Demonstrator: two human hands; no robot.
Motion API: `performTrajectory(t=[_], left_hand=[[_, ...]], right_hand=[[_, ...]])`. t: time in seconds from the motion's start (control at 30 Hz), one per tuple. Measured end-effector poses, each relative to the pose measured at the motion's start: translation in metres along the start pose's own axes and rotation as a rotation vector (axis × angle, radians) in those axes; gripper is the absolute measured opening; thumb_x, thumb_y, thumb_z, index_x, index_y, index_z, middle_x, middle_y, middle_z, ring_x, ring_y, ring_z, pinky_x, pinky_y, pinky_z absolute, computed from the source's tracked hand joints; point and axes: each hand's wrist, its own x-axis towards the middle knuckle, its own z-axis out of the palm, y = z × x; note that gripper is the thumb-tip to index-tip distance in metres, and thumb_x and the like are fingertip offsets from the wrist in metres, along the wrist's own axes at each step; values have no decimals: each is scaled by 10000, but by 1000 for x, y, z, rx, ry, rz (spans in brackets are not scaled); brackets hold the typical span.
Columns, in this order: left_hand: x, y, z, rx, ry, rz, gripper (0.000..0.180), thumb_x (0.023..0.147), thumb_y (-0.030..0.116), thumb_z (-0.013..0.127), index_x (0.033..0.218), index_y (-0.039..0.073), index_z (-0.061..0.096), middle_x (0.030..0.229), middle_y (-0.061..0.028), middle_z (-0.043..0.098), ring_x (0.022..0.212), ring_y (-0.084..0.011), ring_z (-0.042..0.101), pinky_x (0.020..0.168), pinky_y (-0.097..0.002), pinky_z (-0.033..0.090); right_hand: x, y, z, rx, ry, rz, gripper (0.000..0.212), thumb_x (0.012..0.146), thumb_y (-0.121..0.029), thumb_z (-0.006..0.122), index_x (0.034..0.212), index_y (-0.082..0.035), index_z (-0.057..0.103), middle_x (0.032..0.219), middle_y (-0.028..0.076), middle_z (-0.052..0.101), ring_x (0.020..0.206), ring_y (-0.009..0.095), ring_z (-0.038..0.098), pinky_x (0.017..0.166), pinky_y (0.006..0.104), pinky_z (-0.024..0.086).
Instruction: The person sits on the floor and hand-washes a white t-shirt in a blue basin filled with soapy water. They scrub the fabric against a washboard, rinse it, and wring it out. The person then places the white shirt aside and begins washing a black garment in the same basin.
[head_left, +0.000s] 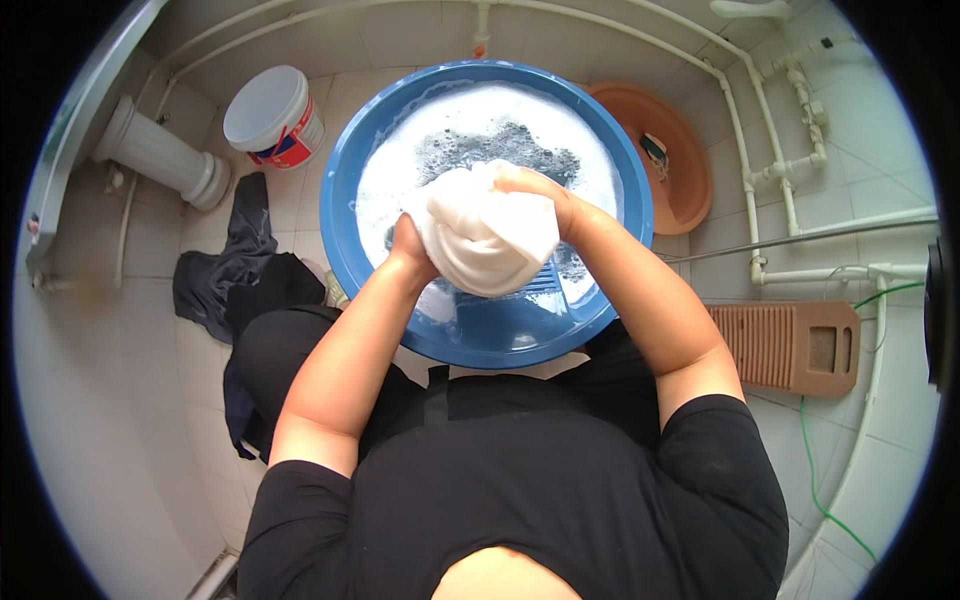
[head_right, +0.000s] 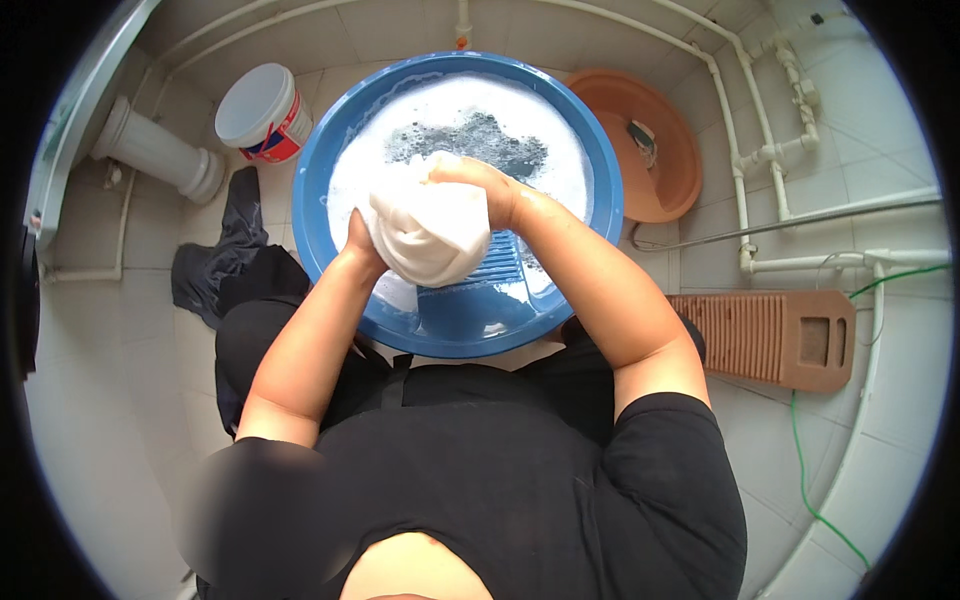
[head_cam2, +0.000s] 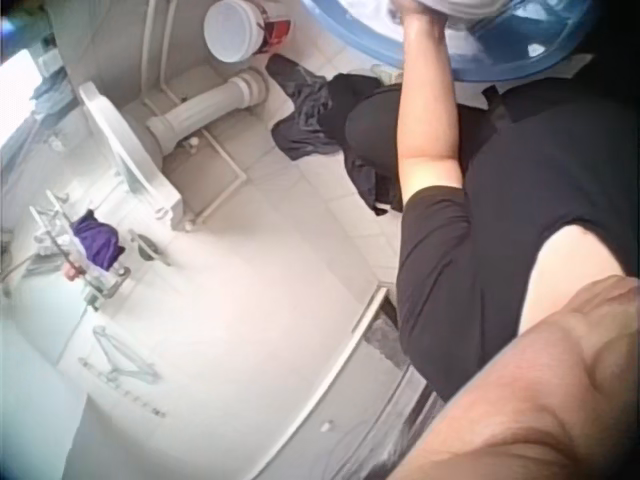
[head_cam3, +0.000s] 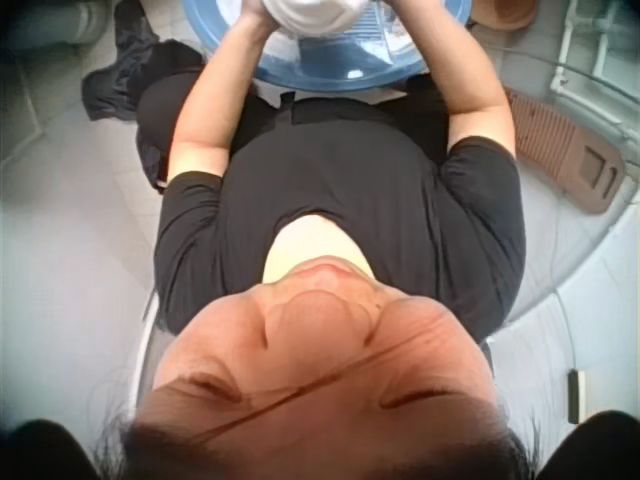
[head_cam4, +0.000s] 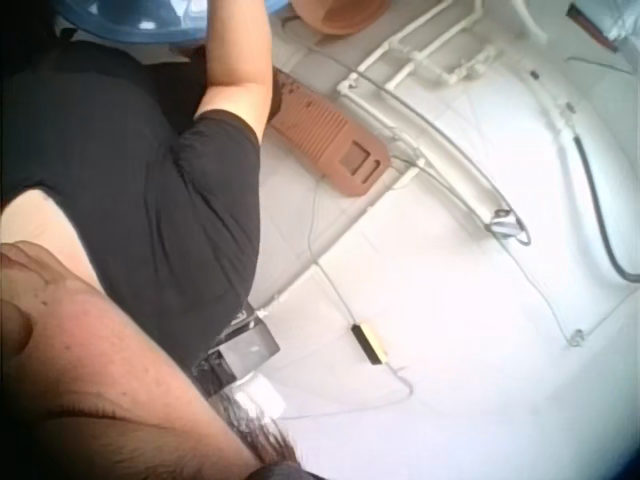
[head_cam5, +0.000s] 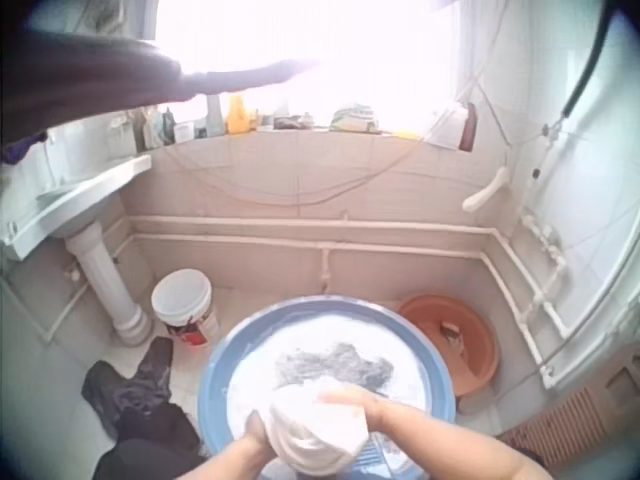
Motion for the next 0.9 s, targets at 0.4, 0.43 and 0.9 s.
performTrajectory(t=[0.4, 0.43, 0.9], left_hand=[[14, -23, -17, 424, 124, 12, 249, 844, 232, 494, 980, 39, 576, 989, -89, 588, 900, -175, 556, 783, -309, 455], [10, -16, -14, 519, 129, 29, 244, 837, 222, 511, 992, 45, 577, 1005, -82, 586, 919, -174, 551, 803, -308, 447], [20, -76, -46, 436, 13, 386, 222, 840, 116, 481, 1017, 22, 576, 1040, -101, 588, 965, -180, 549, 875, -300, 419]], right_hand=[[-21, 3, 1, -708, 33, 212, 331, 720, -238, 563, 952, -6, 610, 805, 76, 624, 751, 121, 559, 690, 261, 445], [-28, 8, -4, -682, 42, 207, 366, 742, -216, 523, 1041, -11, 570, 1013, 112, 581, 912, 146, 536, 802, 272, 428], [-45, 76, 20, -1372, 684, -692, 239, 586, -287, 702, 685, -101, 588, 770, 74, 554, 737, 264, 520, 649, 359, 442]])
